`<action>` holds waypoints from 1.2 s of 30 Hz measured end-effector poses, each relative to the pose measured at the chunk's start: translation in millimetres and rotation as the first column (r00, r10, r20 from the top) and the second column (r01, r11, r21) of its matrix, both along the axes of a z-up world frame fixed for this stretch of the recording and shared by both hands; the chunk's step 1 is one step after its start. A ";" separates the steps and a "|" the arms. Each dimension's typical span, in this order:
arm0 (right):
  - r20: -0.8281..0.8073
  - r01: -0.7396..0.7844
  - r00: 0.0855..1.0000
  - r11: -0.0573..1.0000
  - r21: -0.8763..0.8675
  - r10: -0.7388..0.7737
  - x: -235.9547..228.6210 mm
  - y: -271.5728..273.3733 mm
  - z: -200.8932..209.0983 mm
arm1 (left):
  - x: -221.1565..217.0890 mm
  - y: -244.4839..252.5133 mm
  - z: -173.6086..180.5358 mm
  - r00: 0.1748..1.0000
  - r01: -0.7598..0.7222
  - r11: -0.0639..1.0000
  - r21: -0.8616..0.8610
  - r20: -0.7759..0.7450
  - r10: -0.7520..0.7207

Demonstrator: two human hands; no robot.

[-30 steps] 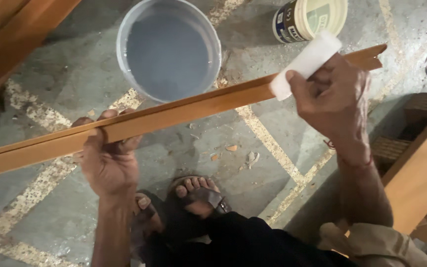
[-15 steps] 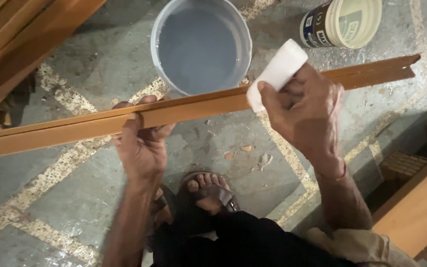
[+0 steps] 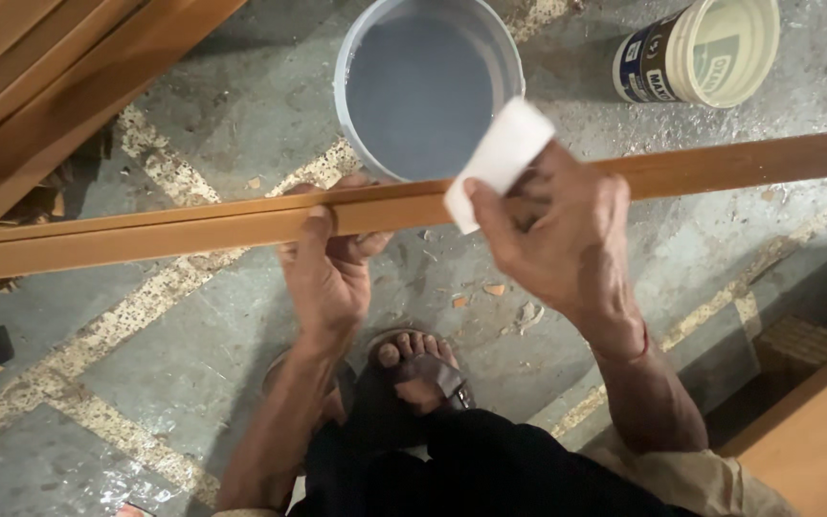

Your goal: The person holds a long wooden strip and repeatedly wipes its surface with a white cloth, dipping the cloth into a bucket of liquid between applications. The person rotates the strip to treat different sides, maintaining a consistent wet sheen on the wood throughout the process.

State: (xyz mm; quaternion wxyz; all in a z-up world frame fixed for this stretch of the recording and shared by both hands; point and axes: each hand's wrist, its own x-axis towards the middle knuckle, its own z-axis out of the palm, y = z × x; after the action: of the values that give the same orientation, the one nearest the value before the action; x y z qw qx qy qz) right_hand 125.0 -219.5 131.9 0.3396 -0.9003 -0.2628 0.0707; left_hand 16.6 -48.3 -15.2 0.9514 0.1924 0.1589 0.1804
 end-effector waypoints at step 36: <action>0.541 0.441 0.840 0.610 -0.659 -0.023 35.9 -236.2 55.2 | -14.2 9.3 -1.5 0.989 0.035 0.999 0.026 -0.144 -0.031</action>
State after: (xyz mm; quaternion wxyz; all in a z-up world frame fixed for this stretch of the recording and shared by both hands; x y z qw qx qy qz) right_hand 160.8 -455.7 187.1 -0.1418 -0.9720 -0.1601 -0.0978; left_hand 2.4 -39.0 -16.7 0.9376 0.2210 0.2211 0.1524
